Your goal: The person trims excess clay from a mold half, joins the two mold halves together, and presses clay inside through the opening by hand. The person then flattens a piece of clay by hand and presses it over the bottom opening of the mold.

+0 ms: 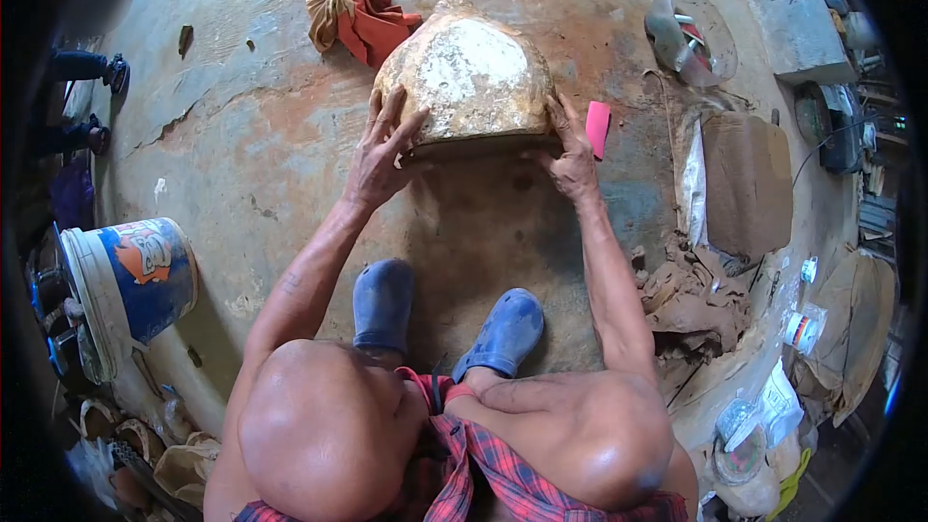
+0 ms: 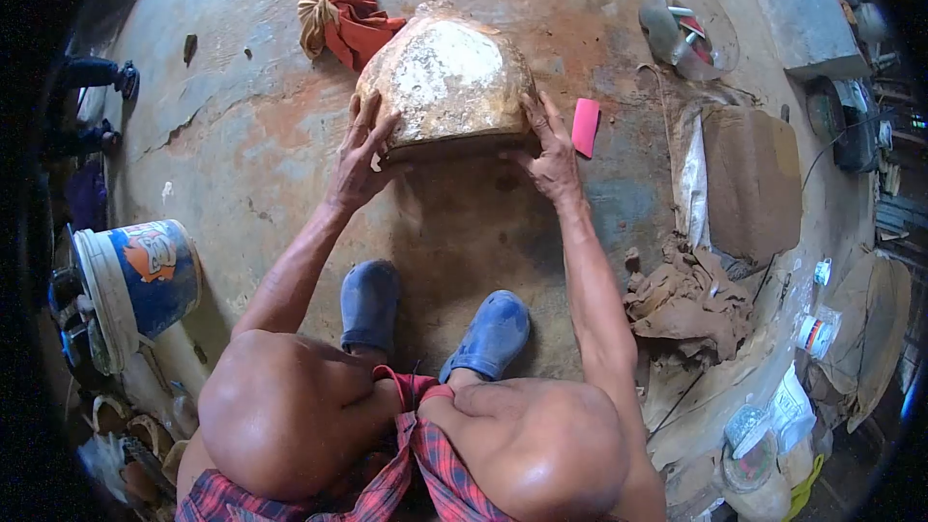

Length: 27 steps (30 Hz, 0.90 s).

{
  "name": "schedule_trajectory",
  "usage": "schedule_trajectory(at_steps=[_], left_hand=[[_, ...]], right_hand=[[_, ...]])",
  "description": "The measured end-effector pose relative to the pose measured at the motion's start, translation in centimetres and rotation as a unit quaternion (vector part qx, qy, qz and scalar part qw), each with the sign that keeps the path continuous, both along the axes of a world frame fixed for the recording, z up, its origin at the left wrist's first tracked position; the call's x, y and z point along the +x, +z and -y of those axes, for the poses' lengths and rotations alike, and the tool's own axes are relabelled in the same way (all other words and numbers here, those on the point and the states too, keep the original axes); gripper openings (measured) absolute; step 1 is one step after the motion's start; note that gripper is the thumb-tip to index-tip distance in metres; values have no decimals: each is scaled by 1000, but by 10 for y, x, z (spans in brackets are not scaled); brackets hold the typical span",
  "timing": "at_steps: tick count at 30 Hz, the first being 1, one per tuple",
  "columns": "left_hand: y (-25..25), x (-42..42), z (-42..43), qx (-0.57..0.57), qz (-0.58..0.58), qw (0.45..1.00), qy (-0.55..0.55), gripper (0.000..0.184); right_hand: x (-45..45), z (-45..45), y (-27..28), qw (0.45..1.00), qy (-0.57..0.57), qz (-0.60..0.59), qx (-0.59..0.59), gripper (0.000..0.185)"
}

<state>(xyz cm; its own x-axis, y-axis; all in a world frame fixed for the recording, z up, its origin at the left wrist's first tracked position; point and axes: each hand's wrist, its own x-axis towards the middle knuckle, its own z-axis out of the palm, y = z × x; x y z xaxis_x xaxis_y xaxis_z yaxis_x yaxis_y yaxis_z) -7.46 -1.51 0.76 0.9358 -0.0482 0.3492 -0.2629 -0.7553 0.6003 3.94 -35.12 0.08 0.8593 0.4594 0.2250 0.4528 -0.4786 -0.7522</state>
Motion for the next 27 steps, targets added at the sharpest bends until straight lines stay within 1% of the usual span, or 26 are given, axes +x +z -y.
schedule_trajectory(at_steps=[1,2,4,5,7,8,10,11,13,17,19,22,23,25,27], left_hand=[[-1,-1,0,-2,-6,1000,5,94],[-2,0,1,-4,-12,1000,10,93],[-10,6,1,-8,2,1000,14,92],[-12,1,3,-15,16,1000,15,91],[-14,2,4,-12,21,1000,12,91],[-13,4,3,-8,26,1000,11,90],[-11,8,2,0,35,999,4,94],[-12,8,4,-4,40,999,8,95],[-16,-2,8,-12,29,999,5,97],[-21,1,4,11,38,999,17,99],[-20,5,5,26,48,998,17,99],[-16,6,9,33,38,999,20,102],[-18,6,12,37,50,998,32,103],[-23,2,17,42,53,997,43,106],[-27,6,17,43,66,996,43,107]], right_hand=[[3,-2,-10,998,-7,-29,61,104],[3,-1,-18,998,-8,-34,61,104],[4,-1,-25,997,-6,30,73,103],[-3,1,-28,997,-11,21,72,103],[7,-1,-24,998,-2,29,59,109],[9,1,-20,997,-3,35,62,109],[5,-3,-8,998,-5,61,14,114],[8,-6,-7,998,-5,61,17,114],[4,-3,-17,996,-14,84,1,120],[1,-5,-30,995,-20,96,9,118],[3,-8,-21,995,-22,98,-6,122],[-1,-10,-13,993,-11,113,24,125],[-2,-13,-14,994,-15,108,26,125],[-3,-12,-23,993,-62,83,-53,130],[-1,-12,-26,991,-58,109,-44,129]])
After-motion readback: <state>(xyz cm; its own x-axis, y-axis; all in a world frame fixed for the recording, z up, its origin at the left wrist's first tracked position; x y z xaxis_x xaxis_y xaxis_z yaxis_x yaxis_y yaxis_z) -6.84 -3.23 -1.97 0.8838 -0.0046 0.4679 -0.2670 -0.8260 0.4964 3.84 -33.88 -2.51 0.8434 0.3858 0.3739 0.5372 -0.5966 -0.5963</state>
